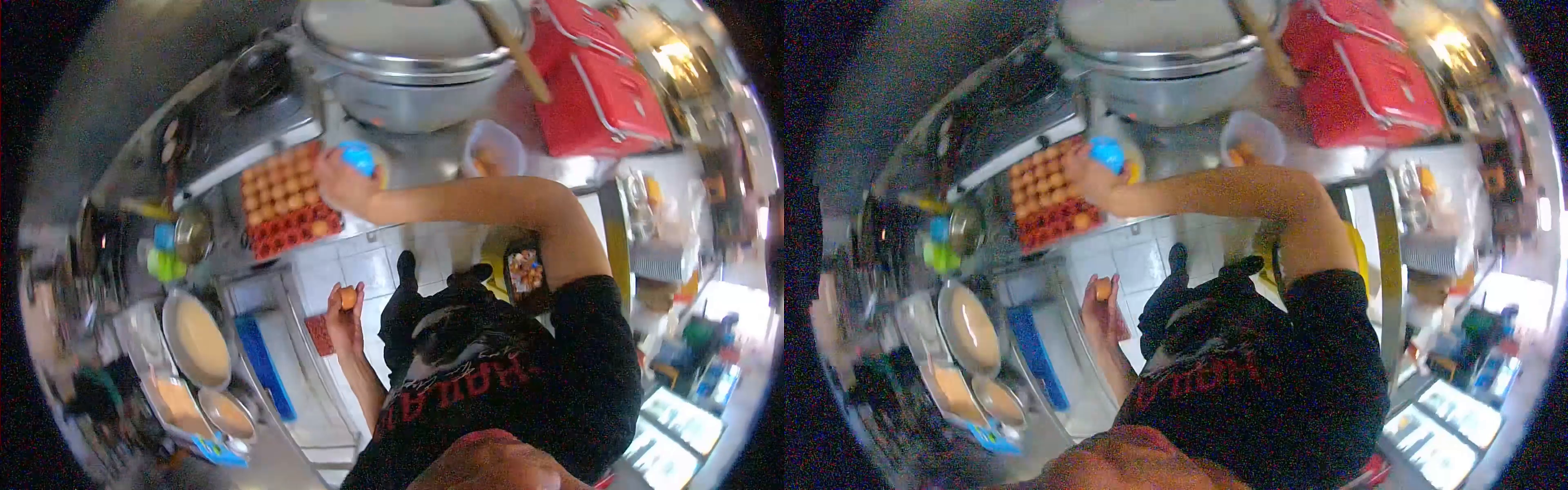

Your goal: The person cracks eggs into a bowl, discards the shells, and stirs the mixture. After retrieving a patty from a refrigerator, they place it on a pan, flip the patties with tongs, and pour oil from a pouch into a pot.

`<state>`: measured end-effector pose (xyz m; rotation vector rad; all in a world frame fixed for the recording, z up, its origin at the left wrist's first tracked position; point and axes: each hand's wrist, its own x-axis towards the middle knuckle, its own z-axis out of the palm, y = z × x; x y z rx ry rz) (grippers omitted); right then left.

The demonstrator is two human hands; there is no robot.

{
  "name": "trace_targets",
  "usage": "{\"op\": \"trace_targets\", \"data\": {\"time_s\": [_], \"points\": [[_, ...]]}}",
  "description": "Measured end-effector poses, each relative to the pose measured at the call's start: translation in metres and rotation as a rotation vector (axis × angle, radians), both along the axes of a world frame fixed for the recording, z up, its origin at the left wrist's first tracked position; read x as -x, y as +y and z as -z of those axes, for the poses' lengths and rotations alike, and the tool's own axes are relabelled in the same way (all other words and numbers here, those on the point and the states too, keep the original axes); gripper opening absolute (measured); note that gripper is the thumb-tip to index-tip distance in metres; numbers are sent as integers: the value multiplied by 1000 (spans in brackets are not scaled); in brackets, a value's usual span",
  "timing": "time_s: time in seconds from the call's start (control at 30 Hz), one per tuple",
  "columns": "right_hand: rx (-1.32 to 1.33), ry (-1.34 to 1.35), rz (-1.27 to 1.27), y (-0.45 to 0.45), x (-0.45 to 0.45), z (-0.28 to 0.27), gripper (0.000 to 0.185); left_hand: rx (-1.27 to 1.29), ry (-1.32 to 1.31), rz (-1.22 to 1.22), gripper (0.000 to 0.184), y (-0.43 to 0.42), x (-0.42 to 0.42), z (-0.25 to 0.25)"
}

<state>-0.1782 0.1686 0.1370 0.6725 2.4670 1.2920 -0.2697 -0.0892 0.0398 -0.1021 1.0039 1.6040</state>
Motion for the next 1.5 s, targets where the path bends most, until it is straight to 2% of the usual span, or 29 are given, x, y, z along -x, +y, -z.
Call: {"op": "trace_targets", "data": {"time_s": [0.07, 0.13, 0.17, 0.23, 0.3, 0.37, 0.47, 0.57, 0.67, 0.77, 0.83, 0.87, 0.93, 1.03, 1.13, 1.27, 1.37, 1.47, 1.5], "points": [[210, 199, -37, 3, -21, 2, 38, 21, 29, 78, 43, 9, -5, -2], [396, 686, -72, 18, -39, 29, 45, 42, 38, 130, 44, 15, -6, 1], [459, 945, 6, 27, -55, 43, 50, 53, 74, 196, 44, 16, -5, 3], [697, 1191, 107, 23, -113, 20, 55, 27, 131, 266, 42, 20, -9, -4], [798, 1317, 258, 17, -156, 47, 68, 17, 167, 316, 40, 25, -13, -6], [983, 1163, 567, 4, -179, 94, 85, 26, 187, 379, 39, 34, -14, 1], [1072, 1141, 782, -19, -178, 194, 95, -21, 192, 447, 39, 52, -26, -2], [1024, 1298, 844, -30, -170, 243, 103, -41, 180, 479, 39, 65, -41, -16], [924, 1270, 739, -43, -173, 205, 102, -94, 179, 499, 39, 66, -49, -22], [983, 1493, 645, -45, -187, 138, 74, -65, 181, 486, 39, 60, -47, -14], [783, 1445, 497, -33, -220, 102, 49, -39, 172, 461, 39, 55, -47, -17], [690, 1419, 423, -23, -239, 96, 37, -18, 162, 452, 40, 53, -46, -16], [646, 1457, 562, 12, -273, 128, 15, 16, 149, 433, 40, 51, -43, -11], [747, 1136, 730, 47, -294, 148, 15, -44, 131, 453, 42, 51, -40, -5], [727, 999, 680, 64, -304, 183, 15, -58, 183, 453, 42, 53, -43, -5], [625, 952, 594, 85, -303, 252, 18, -64, 282, 495, 45, 53, -40, 9], [560, 943, 530, 106, -303, 280, 22, -172, 172, 480, 47, 66, -49, 7], [502, 957, 466, 111, -306, 286, 26, -182, 159, 549, 46, 81, -52, 11], [551, 1017, 479, 101, -306, 265, 27, -205, 170, 569, 46, 87, -60, 5]]}}
